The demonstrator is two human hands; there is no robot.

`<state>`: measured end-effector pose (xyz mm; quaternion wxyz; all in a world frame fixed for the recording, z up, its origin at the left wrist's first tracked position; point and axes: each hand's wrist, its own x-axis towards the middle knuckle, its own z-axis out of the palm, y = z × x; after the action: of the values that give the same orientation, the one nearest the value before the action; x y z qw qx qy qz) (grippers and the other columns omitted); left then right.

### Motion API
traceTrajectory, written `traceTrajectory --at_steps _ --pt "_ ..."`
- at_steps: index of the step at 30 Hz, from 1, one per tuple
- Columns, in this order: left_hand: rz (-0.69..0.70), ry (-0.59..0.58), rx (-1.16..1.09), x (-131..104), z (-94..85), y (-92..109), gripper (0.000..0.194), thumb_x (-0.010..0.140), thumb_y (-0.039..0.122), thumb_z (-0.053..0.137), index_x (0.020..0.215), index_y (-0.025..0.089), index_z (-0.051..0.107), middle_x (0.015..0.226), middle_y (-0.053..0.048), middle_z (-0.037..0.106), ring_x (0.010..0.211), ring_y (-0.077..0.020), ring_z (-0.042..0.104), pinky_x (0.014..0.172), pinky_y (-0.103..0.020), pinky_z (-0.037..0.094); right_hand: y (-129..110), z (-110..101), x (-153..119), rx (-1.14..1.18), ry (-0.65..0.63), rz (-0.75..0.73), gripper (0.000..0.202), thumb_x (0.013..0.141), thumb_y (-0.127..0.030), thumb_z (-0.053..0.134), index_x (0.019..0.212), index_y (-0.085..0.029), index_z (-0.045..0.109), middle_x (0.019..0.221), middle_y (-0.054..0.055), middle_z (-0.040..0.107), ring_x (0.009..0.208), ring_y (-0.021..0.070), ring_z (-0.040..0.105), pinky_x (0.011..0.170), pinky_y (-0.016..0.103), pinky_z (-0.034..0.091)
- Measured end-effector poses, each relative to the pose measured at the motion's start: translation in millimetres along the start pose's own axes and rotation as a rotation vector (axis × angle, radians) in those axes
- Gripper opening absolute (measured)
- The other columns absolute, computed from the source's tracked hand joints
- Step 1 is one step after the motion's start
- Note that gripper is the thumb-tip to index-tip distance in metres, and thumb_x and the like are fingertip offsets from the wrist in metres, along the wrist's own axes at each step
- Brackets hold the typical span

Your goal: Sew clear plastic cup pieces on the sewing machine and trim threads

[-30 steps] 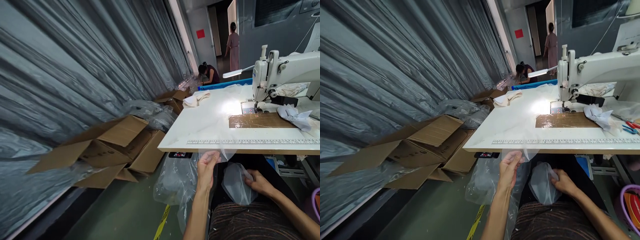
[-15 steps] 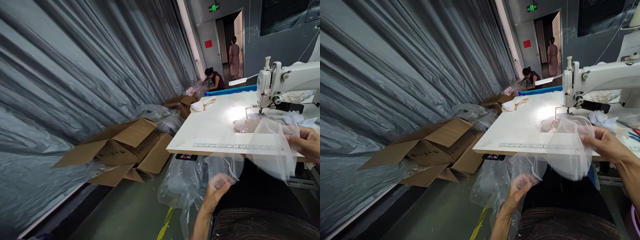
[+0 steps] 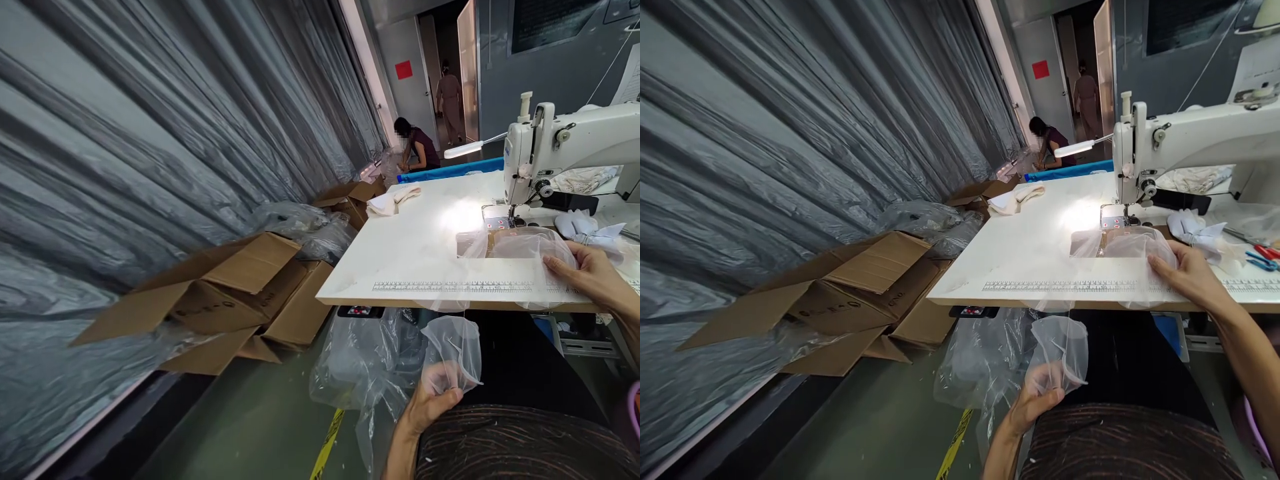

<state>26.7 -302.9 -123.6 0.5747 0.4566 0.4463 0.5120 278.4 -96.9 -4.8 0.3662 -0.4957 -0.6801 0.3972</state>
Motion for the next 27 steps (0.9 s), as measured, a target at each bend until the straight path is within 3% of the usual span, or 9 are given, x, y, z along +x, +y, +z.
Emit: traceTrajectory --at_steps 4,11,14,17,19,23,27 --pt "-0.028 -0.071 0.037 -3 -3.3 -2 0.039 0.070 0.048 0.074 0.060 0.016 0.054 0.080 -0.009 0.069 0.079 -0.0215 0.062 0.072 -0.032 0.043 0 1 -1 0.017 -0.008 0.004 0.047 0.060 -0.059 0.069 0.079 -0.017 0.063 0.068 0.003 0.062 0.056 0.0146 0.051 0.047 0.026 0.041" --pt "-0.015 0.065 0.045 -7 -12.2 -8 0.035 0.070 0.043 0.077 0.068 0.017 0.054 0.075 -0.008 0.073 0.075 -0.0205 0.066 0.075 -0.033 0.047 -4 0 -3 0.061 -0.010 0.006 0.048 0.058 -0.059 0.070 0.080 -0.017 0.063 0.067 0.002 0.061 0.056 0.0140 0.051 0.044 0.024 0.039" --pt "-0.026 0.127 0.043 -10 -16.5 -13 0.037 0.069 0.042 0.079 0.084 0.017 0.057 0.069 -0.005 0.072 0.071 -0.0190 0.066 0.075 -0.033 0.048 -4 0 -3 0.043 -0.018 0.001 0.046 0.060 -0.059 0.068 0.080 -0.017 0.063 0.066 0.002 0.060 0.056 0.0139 0.051 0.043 0.024 0.039" --pt "-0.082 0.125 0.089 -12 -26.0 -13 0.052 0.068 0.042 0.080 0.109 0.018 0.057 0.081 -0.007 0.074 0.080 -0.0210 0.068 0.078 -0.034 0.049 -1 -1 -3 0.018 -0.022 0.006 0.046 0.061 -0.059 0.067 0.080 -0.018 0.063 0.065 0.001 0.059 0.055 0.0138 0.051 0.042 0.024 0.038" --pt "-0.118 0.232 0.161 -11 -36.2 -6 0.059 0.065 0.043 0.081 0.114 0.018 0.057 0.098 -0.011 0.073 0.091 -0.0229 0.067 0.083 -0.036 0.050 0 -1 -2 -0.002 -0.013 0.016 0.047 0.060 -0.060 0.066 0.081 -0.018 0.063 0.065 0.001 0.059 0.055 0.0141 0.050 0.042 0.024 0.037" --pt "-0.036 0.655 0.295 -4 -55.8 18 0.057 0.062 0.048 0.081 0.106 0.018 0.062 0.113 -0.014 0.068 0.102 -0.0245 0.064 0.093 -0.039 0.048 -2 0 -3 -0.026 0.006 0.020 0.048 0.058 -0.061 0.065 0.080 -0.018 0.063 0.063 0.000 0.058 0.055 0.0144 0.049 0.041 0.024 0.036" --pt "0.014 0.648 0.289 14 -58.5 29 0.048 0.068 0.048 0.076 0.104 0.018 0.067 0.116 -0.012 0.068 0.112 -0.0262 0.061 0.102 -0.040 0.042 -7 2 -5 -0.034 0.018 -0.006 0.045 0.061 -0.058 0.064 0.081 -0.018 0.063 0.065 0.000 0.058 0.057 0.0150 0.051 0.044 0.024 0.040"
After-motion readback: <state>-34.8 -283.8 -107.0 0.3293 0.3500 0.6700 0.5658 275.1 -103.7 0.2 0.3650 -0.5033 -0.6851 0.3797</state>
